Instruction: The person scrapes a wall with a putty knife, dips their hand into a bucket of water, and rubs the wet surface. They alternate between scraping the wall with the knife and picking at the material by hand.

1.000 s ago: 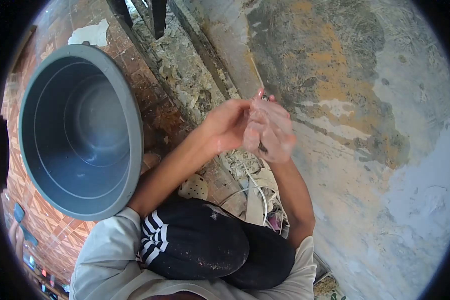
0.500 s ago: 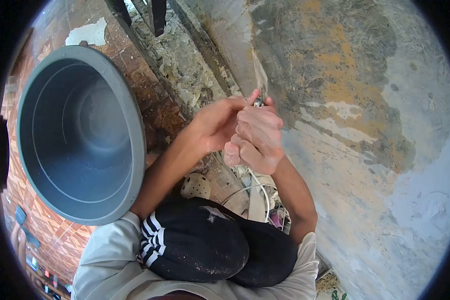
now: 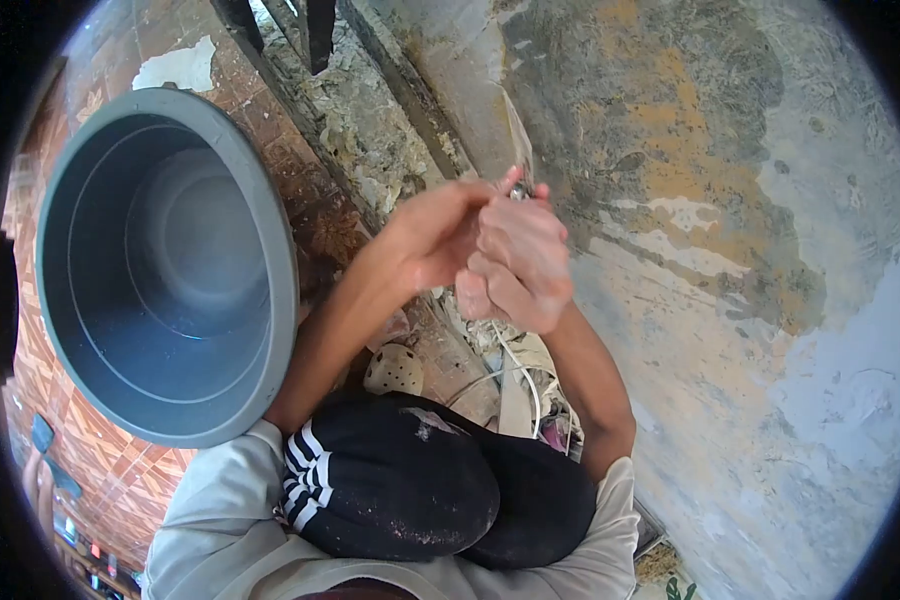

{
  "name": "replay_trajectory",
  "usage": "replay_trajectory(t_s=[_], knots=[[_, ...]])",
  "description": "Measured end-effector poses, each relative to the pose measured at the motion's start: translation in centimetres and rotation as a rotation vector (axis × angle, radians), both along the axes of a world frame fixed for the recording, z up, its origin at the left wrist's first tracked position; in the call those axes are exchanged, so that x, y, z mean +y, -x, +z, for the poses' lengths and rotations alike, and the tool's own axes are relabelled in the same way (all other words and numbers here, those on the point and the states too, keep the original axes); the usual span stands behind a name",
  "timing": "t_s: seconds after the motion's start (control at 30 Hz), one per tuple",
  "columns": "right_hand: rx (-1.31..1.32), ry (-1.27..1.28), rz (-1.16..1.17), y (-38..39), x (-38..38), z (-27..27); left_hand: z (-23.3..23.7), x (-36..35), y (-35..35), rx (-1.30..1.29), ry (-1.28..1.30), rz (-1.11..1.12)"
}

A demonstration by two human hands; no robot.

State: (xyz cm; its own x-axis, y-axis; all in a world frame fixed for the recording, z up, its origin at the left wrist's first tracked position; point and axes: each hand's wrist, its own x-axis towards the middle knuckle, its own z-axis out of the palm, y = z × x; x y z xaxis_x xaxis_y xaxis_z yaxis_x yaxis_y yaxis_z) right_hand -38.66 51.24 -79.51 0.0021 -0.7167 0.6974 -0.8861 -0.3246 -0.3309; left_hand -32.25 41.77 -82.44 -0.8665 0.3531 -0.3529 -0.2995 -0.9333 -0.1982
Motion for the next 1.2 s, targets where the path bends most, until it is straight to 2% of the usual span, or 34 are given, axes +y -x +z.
replay_trajectory(t_s=[0.1,0.2,0.33,0.37,0.47,0.5,0.57,0.6,0.63,0.67,0.73,0.77,0.87,0.9,1.0,1.03,1.13,1.17,1.2], knots=[[-0.022,0.059,0.002,1.3,-0.3,-2.6,-6.9,1.4,1.7,0.374,-0.335,0.020],[-0.049,-0.005,0.023,-0.1,-0.5,-0.6,-0.3,0.0,0.1,-0.092,0.029,0.055],[-0.024,0.054,0.031,1.3,-0.7,-2.2,-4.7,0.4,1.6,0.237,-0.208,0.007],[-0.038,0.104,0.014,1.1,-1.1,-2.4,-5.0,0.7,1.5,0.163,-0.174,0.032],[-0.048,-0.030,0.038,-0.1,-0.2,-0.2,0.2,0.0,-0.1,-0.012,0.077,0.000],[-0.036,-0.054,0.034,-0.2,-0.2,0.4,-0.3,0.3,0.3,-0.016,0.061,0.004],[0.017,-0.028,-0.003,1.0,0.1,-2.1,-5.8,1.4,1.7,0.224,-0.208,0.005],[0.031,-0.020,-0.028,1.0,-0.1,-2.0,-5.4,0.4,2.1,0.356,-0.335,0.012],[0.045,-0.012,-0.054,1.0,-0.5,-1.9,-4.9,0.3,1.7,0.297,-0.328,0.013],[-0.003,-0.046,0.003,0.8,-0.3,-1.0,-4.3,0.5,1.2,0.198,-0.167,0.011],[-0.114,-0.121,0.118,0.4,-0.3,0.7,1.5,-0.7,-0.1,-0.018,0.146,0.012],[-0.051,-0.063,0.108,0.4,-0.3,0.5,1.4,-0.7,0.4,-0.027,0.134,0.019],[0.022,0.125,0.040,1.5,-1.7,-1.2,-3.8,-0.8,1.7,0.273,-0.233,0.009],[-0.027,0.145,0.036,1.3,-1.8,-1.4,-4.9,-0.3,1.5,0.308,-0.346,0.074],[-0.035,0.017,0.110,0.5,-0.8,0.1,0.6,-1.0,0.4,-0.019,0.083,0.046],[-0.043,0.002,0.145,0.6,-0.8,0.5,1.8,-1.1,0.3,-0.060,0.133,0.017],[0.025,0.030,0.084,1.8,-1.1,-1.7,-4.3,-0.7,1.7,0.271,-0.113,-0.010],[0.015,0.025,0.108,1.6,-1.1,-1.3,-4.2,-0.6,1.6,0.234,-0.162,0.005],[0.005,0.022,0.130,1.3,-1.1,-0.6,-3.3,-0.6,1.2,0.184,-0.079,0.016]])
